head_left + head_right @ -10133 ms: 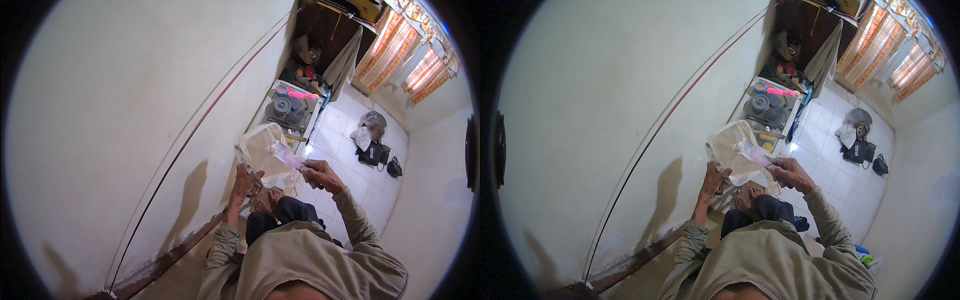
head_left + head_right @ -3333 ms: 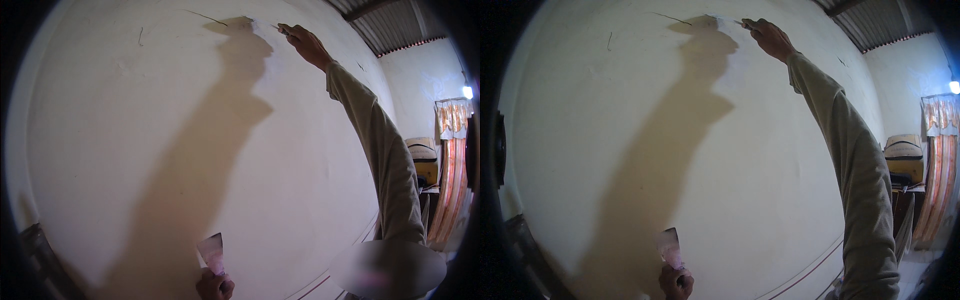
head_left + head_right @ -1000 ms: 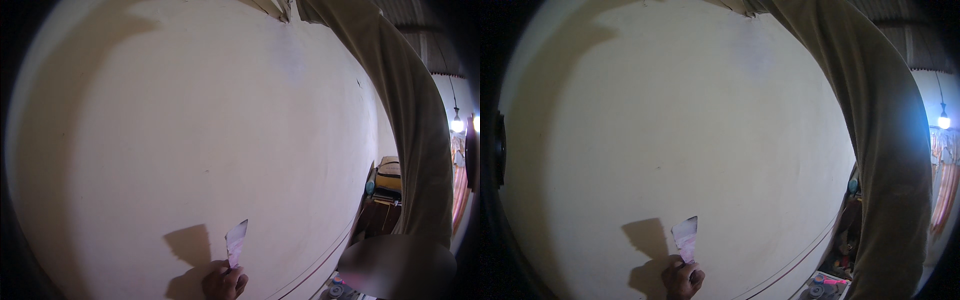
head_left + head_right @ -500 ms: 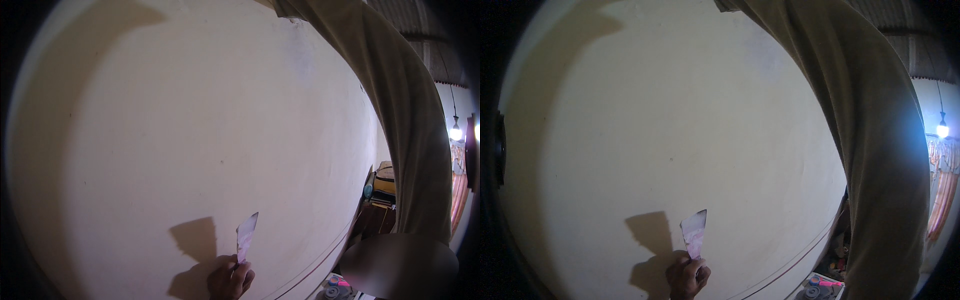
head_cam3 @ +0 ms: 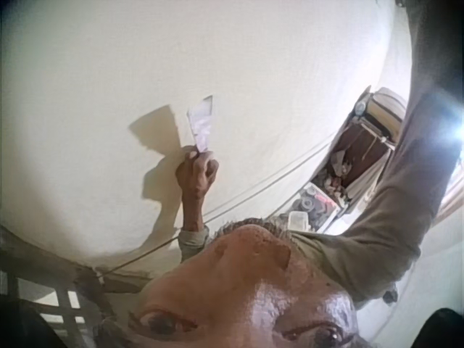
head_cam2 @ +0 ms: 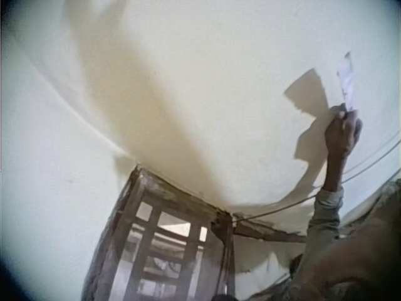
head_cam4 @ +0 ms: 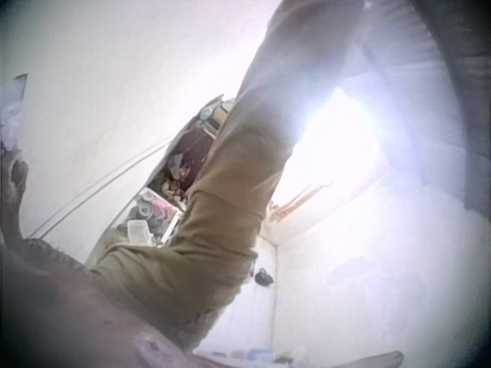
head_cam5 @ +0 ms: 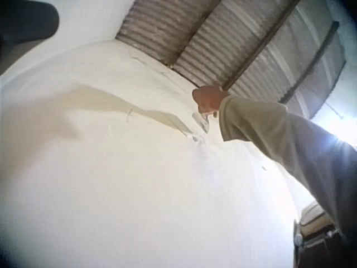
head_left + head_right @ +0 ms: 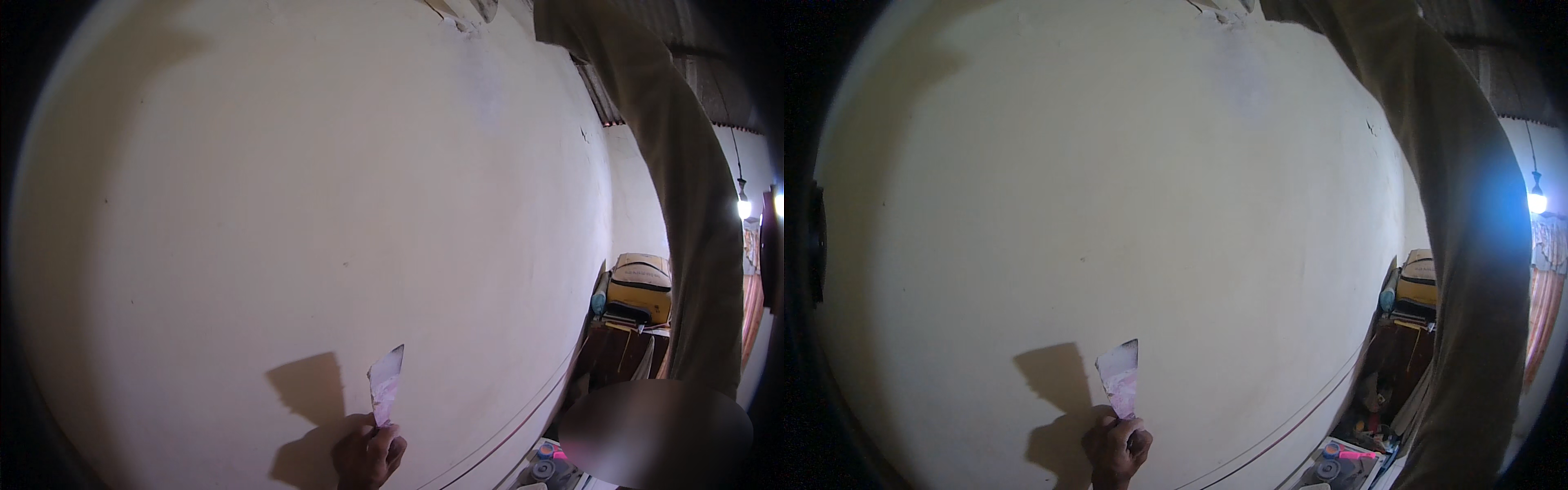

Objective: The person patches a hole in a wall by using two putty knives to apply a white compound from a container.

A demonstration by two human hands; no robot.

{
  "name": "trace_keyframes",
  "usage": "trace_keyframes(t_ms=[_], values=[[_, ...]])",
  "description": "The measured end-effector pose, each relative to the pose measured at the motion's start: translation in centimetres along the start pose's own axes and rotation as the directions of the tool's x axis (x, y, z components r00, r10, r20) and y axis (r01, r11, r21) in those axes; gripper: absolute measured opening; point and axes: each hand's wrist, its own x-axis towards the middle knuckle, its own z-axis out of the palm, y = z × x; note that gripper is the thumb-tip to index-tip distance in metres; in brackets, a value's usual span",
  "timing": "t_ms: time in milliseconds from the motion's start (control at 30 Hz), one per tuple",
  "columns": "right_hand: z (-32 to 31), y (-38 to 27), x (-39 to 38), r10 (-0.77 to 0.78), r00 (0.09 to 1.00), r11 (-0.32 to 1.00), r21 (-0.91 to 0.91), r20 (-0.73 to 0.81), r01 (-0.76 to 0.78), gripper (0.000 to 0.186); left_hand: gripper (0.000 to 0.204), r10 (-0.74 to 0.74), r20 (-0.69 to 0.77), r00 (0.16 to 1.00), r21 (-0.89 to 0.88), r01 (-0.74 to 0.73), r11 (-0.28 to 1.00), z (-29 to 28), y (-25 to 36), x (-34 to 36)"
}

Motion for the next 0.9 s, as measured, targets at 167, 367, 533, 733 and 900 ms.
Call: trace_keyframes(t_ms=[167, 367, 533, 733, 900], values=[[2.7, 0.3, 1.6, -0.172, 0.977, 0.964, -0.226, -0.129, 0.140, 0.023, 0.039, 0.121, -0.291, 0.949, 0.011, -0.123, 0.992, 0.1, 0.5, -0.2], [2.9, -0.2, 3.1, -0.198, 0.966, 0.972, -0.163, -0.166, 0.172, 0.026, 0.046, 0.186, -0.309, 0.933, 0.005, -0.194, 0.981, 0.5, 0.3, -0.4], [1.8, -3.0, 3.5, -0.145, 0.983, 0.987, -0.079, -0.114, 0.137, 0.029, 0.046, 0.144, -0.289, 0.947, -0.021, -0.157, 0.987, 0.5, 0.0, -0.7], [0.5, -5.7, 3.8, -0.171, 0.984, 0.980, -0.111, -0.051, 0.164, 0.024, 0.045, 0.186, -0.312, 0.932, 0.023, -0.188, 0.982, 0.5, -0.3, -0.4], [0.9, -7.5, 3.5, -0.180, 0.984, 0.973, -0.147, 0.000, 0.178, 0.020, 0.044, 0.187, -0.320, 0.929, -0.025, -0.205, 0.978, -0.2, 0.8, 0.5]])
